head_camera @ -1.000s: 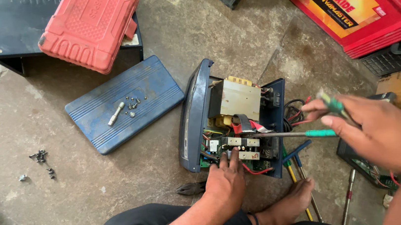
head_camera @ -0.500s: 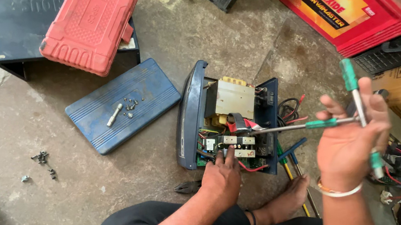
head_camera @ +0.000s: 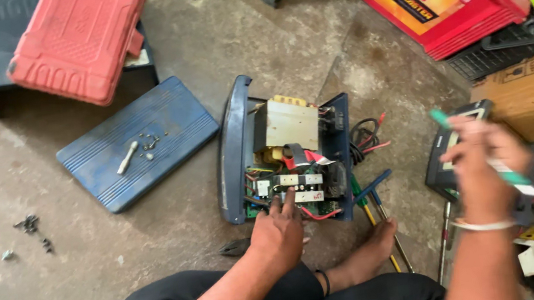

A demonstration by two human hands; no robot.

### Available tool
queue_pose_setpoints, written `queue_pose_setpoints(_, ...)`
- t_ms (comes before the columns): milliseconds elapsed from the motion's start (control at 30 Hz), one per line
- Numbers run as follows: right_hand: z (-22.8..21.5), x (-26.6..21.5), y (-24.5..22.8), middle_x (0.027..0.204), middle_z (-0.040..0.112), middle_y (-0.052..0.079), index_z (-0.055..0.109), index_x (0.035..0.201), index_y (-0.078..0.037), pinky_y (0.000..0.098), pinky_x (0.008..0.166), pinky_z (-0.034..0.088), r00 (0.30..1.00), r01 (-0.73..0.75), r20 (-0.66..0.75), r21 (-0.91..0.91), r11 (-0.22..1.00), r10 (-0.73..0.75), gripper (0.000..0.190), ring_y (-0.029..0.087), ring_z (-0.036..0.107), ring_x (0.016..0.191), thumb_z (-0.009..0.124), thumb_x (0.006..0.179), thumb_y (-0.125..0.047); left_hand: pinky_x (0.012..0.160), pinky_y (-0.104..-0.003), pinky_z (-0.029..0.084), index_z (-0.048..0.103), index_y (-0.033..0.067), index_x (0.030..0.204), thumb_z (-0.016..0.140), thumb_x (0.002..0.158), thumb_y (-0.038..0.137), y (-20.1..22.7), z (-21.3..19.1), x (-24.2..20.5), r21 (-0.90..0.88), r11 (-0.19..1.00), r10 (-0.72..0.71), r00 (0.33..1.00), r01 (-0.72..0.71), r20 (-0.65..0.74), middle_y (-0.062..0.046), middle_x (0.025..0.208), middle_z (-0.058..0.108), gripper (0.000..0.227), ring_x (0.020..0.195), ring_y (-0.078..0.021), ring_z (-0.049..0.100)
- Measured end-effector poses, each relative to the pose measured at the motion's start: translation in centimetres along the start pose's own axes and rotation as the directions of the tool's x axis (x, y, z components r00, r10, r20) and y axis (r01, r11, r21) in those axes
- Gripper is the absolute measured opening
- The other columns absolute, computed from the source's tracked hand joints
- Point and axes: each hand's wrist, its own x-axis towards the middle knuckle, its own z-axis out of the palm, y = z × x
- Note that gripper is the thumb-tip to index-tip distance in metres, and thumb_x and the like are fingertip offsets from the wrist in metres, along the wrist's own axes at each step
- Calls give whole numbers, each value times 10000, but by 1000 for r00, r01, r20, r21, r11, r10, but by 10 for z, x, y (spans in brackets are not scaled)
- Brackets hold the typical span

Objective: The person sits on the floor and uses a screwdriver to remove screws from a power inverter. They then disconnect wires and remove a circuit board from the device's casing.

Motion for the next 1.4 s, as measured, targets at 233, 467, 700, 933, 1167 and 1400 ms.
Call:
queue_pose_setpoints(233,-12,6,182,785,666,25,748,1080,-48,255,500,408,802,-508,252,-189,840,541,306,117,611,592,714,964,-329,980,-527,459,520,20,1412,784,765,296,0,-4,1,-12,999,32,999,-32,16,-248,1635,197,751,1410,-440,377)
queue_pose_setpoints(467,-32,-8,295,872,721,45,733,1063,-29,303,544,460,617,-769,199,-55,637,761,440,158,589,610,777,886,-429,973,-530,464,514,29,1425,812,768,316,5,-17,-1,2,1000,26,999,-26,43,-240,1646,176,776,1427,-435,368)
queue_pose_setpoints(700,-36,-5,301,940,726,128,740,1036,-4,388,726,566,708,-673,-132,-423,607,694,434,261,694,780,850,867,-388,990,-523,456,500,50,1444,813,783,332,7,-25,-2,25,999,20,994,-22,103,-241,1653,153,784,1444,-431,346)
queue_pose_setpoints(933,26,-9,290,912,820,128,837,915,-91,382,835,586,664,-64,511,-689,722,546,246,260,782,867,785,719,-229,998,-522,452,488,51,1453,819,780,339,6,-23,-2,28,999,28,995,-31,95,-246,1648,161,803,1435,-446,350)
queue_pose_setpoints(1167,64,-21,266,1006,790,133,765,1046,-63,398,831,577,638,-56,479,-752,656,603,428,261,751,913,880,671,-233,976,-518,467,493,39,1445,826,766,345,5,-22,-3,6,999,32,997,-33,76,-262,1646,182,815,1419,-458,373)
queue_pose_setpoints(1400,7,10,250,1079,753,128,655,1237,-25,367,866,544,792,-442,261,-377,814,552,459,227,708,991,807,851,-219,967,-522,467,524,42,1418,800,788,331,3,-16,-2,18,999,43,998,-44,51,-266,1640,195,746,1415,-462,376)
